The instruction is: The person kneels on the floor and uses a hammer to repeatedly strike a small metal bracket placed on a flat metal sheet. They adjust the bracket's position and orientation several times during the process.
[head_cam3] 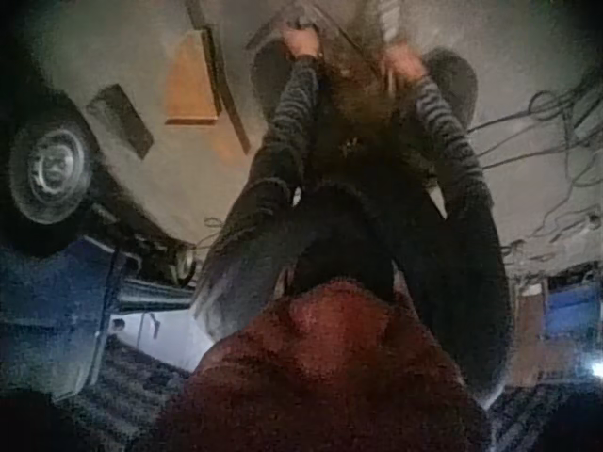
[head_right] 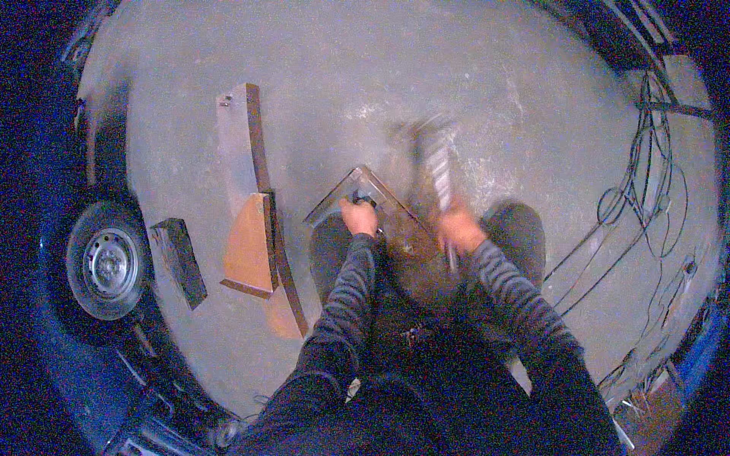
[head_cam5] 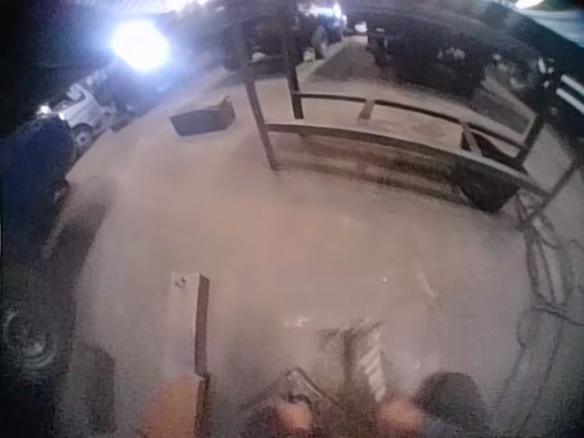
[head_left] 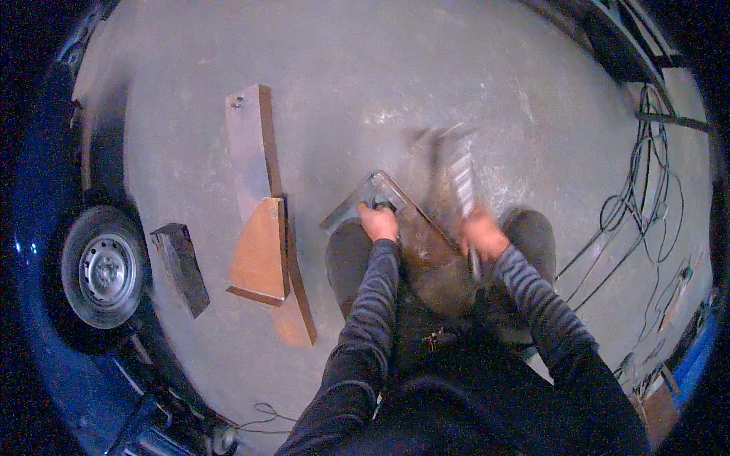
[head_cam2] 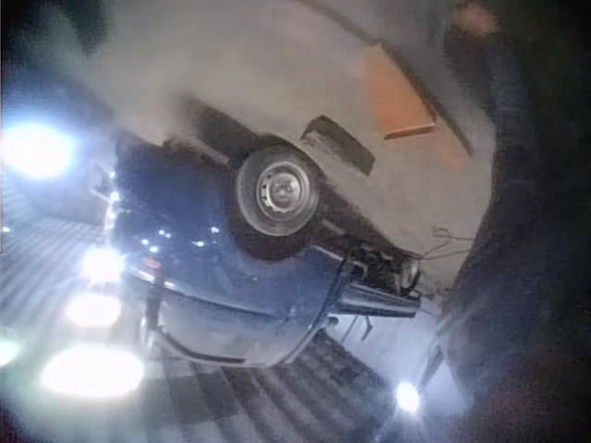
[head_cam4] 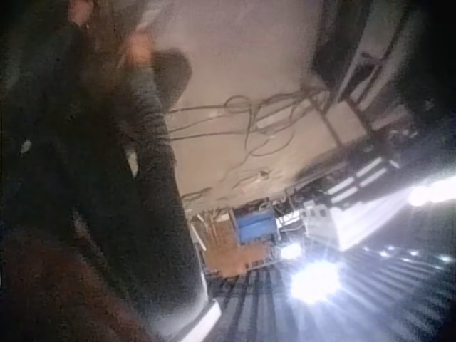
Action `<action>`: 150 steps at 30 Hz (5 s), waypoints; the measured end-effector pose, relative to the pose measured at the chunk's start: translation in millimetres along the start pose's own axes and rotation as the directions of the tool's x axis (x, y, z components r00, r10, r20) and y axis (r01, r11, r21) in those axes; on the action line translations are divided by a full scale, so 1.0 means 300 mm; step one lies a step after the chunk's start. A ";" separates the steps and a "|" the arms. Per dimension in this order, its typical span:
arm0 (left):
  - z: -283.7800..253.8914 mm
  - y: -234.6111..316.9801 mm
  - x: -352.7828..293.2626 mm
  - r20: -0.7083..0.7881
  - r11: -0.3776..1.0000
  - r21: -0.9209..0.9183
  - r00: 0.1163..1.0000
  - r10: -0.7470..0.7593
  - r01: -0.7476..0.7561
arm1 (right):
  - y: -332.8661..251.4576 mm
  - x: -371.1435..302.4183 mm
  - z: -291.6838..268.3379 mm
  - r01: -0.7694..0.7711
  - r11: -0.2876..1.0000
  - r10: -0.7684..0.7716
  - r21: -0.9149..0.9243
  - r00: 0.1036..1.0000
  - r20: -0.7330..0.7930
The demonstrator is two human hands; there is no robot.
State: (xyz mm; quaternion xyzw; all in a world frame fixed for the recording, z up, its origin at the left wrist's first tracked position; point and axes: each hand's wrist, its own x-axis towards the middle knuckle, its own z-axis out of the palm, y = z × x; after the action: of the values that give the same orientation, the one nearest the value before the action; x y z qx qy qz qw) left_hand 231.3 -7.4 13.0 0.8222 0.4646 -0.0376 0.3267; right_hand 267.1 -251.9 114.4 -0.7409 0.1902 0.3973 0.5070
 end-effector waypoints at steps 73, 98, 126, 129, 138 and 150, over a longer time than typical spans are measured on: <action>0.141 -0.304 -0.215 0.422 0.966 0.101 0.889 0.175 -0.238 | 0.109 -0.289 -0.271 -0.072 0.903 0.217 -0.423 0.927 0.305; 0.122 -0.221 -0.300 0.187 0.977 -0.210 0.982 0.017 0.023 | 0.409 -0.520 -0.002 -0.200 0.896 0.305 0.396 0.926 -0.222; 0.044 -0.222 -0.246 0.081 0.984 0.031 0.982 0.172 -0.174 | 0.341 -0.400 0.070 0.329 0.910 -0.112 0.250 0.778 -0.618; 0.024 -0.324 -0.128 0.151 0.979 -0.075 0.969 0.197 -0.187 | 0.240 -0.573 0.201 -0.199 0.876 0.249 0.438 0.967 -0.059; 0.138 -0.216 -0.197 0.620 0.976 0.138 0.783 0.048 -0.169 | 0.323 -0.604 -0.010 0.226 0.622 0.057 0.750 0.942 -0.332; 0.213 -0.321 -0.284 0.639 0.834 0.208 0.717 0.280 -0.511 | 0.174 -0.967 -0.677 0.543 0.732 -0.139 0.413 0.711 -0.689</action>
State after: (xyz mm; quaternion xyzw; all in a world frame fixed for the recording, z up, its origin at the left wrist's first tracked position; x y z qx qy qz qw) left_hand 122.5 -72.8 -54.3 0.8971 0.1348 -0.3028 0.2920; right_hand 134.1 -491.7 344.4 -0.6553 0.3093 -0.0532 0.6871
